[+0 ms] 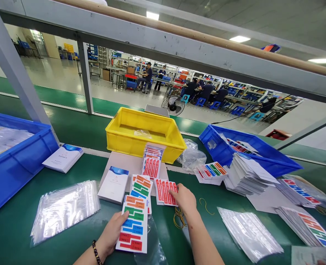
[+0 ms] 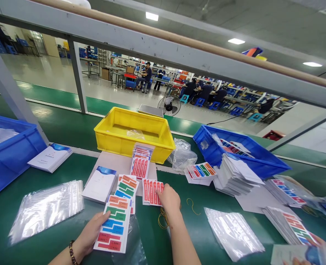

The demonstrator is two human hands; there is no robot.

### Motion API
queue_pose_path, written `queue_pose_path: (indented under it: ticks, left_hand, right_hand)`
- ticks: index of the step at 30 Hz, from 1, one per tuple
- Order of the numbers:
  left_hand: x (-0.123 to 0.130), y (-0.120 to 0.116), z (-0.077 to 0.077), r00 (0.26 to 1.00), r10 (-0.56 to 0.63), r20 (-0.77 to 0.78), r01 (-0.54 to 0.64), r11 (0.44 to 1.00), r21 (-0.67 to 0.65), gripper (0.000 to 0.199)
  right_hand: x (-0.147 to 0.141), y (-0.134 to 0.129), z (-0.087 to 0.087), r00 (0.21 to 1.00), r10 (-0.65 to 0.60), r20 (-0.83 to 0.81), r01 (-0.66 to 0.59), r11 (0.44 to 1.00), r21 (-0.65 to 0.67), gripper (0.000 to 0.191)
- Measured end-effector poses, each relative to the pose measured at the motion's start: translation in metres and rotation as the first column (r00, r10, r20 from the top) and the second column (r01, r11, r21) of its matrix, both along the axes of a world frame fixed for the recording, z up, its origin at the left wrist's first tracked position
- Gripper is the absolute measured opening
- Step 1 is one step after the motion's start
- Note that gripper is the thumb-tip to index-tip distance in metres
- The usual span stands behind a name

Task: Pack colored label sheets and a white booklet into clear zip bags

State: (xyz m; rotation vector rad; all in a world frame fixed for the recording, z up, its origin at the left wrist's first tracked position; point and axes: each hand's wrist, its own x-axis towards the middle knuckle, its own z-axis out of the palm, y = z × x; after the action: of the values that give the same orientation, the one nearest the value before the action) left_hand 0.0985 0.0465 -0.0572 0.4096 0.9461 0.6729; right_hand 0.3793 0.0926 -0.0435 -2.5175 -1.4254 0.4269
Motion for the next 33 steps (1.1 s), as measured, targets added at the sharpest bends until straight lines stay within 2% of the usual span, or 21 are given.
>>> queue_pose_path:
  ticks: [5,7,8,9,10,11,13,15,18,20,21,22,24,26,27,28,30,33]
  left_hand:
    - [0.0,0.0,-0.004,0.997,-0.005,0.072,0.003,0.999,0.033,0.045]
    - [0.0,0.0,-0.004,0.997,0.004,0.075,-0.006,0.999,0.032,0.043]
    - [0.0,0.0,-0.004,0.997,0.006,0.072,-0.008,0.999,0.032,0.043]
    - [0.0,-0.001,-0.004,0.997,0.008,0.074,-0.01,0.999,0.037,0.044]
    - [0.0,-0.001,-0.004,0.996,0.011,0.086,-0.015,0.999,0.046,0.046]
    - [0.0,-0.001,-0.004,0.994,0.018,0.106,-0.024,0.998,0.062,0.048]
    - [0.0,-0.003,-0.005,0.989,0.022,0.147,-0.037,0.994,0.104,0.051]
    - [0.001,-0.005,-0.006,0.988,-0.001,0.153,-0.022,0.989,0.148,0.05]
    - [0.002,-0.009,-0.006,0.992,-0.046,0.12,0.022,0.98,0.196,0.047]
    - [0.002,-0.011,-0.004,0.993,-0.057,0.107,0.033,0.976,0.216,0.047]
    - [0.002,-0.012,-0.003,0.992,-0.07,0.102,0.045,0.972,0.233,0.046]
    - [0.001,-0.013,-0.002,0.991,-0.09,0.096,0.063,0.965,0.255,0.046]
    - [0.0,-0.015,0.002,0.985,-0.158,0.074,0.128,0.941,0.313,0.047]
    - [-0.004,-0.016,0.01,0.971,-0.24,0.0,0.219,0.886,0.409,0.048]
    - [-0.006,-0.016,0.016,0.961,-0.267,-0.073,0.269,0.835,0.48,0.046]
    - [-0.008,-0.016,0.022,0.947,-0.274,-0.17,0.321,0.766,0.557,0.042]
    - [-0.013,-0.015,0.035,0.892,-0.201,-0.405,0.441,0.584,0.682,0.028]
    - [-0.02,-0.015,0.051,0.732,-0.004,-0.682,0.649,0.309,0.695,0.007]
  right_hand:
    - [0.002,-0.011,0.014,0.963,0.053,-0.263,-0.012,0.988,0.155,0.031]
    - [-0.009,-0.023,0.023,0.9,0.113,-0.421,-0.011,0.971,0.238,0.042]
    - [-0.018,-0.03,0.026,0.838,0.15,-0.525,0.005,0.96,0.282,0.048]
    - [-0.03,-0.037,0.028,0.736,0.194,-0.648,0.038,0.945,0.325,0.054]
    - [-0.044,-0.044,0.028,0.601,0.233,-0.764,0.078,0.935,0.347,0.059]
    - [-0.059,-0.051,0.026,0.484,0.255,-0.837,0.093,0.936,0.339,0.061]
    - [-0.088,-0.061,0.017,0.345,0.247,-0.905,0.072,0.955,0.288,0.06]
    - [-0.108,-0.068,0.005,0.332,0.225,-0.916,0.054,0.965,0.256,0.062]
    - [-0.115,-0.072,-0.009,0.462,0.262,-0.847,0.036,0.949,0.313,0.06]
    - [-0.109,-0.071,-0.009,0.527,0.284,-0.801,0.075,0.924,0.376,0.057]
    - [-0.106,-0.071,-0.007,0.513,0.286,-0.809,0.104,0.915,0.39,0.056]
    - [-0.103,-0.07,-0.003,0.462,0.291,-0.838,0.122,0.915,0.385,0.055]
    - [-0.099,-0.069,0.006,0.271,0.304,-0.913,0.05,0.943,0.329,0.051]
    - [-0.096,-0.07,0.018,0.101,0.298,-0.949,-0.102,0.952,0.288,0.042]
    - [-0.095,-0.07,0.024,0.069,0.301,-0.951,-0.144,0.946,0.29,0.037]
    - [-0.093,-0.069,0.03,0.071,0.316,-0.946,-0.139,0.942,0.304,0.033]
    - [-0.087,-0.068,0.041,0.125,0.362,-0.924,-0.003,0.931,0.365,0.029]
    - [-0.08,-0.064,0.058,0.167,0.424,-0.89,0.273,0.848,0.455,0.031]
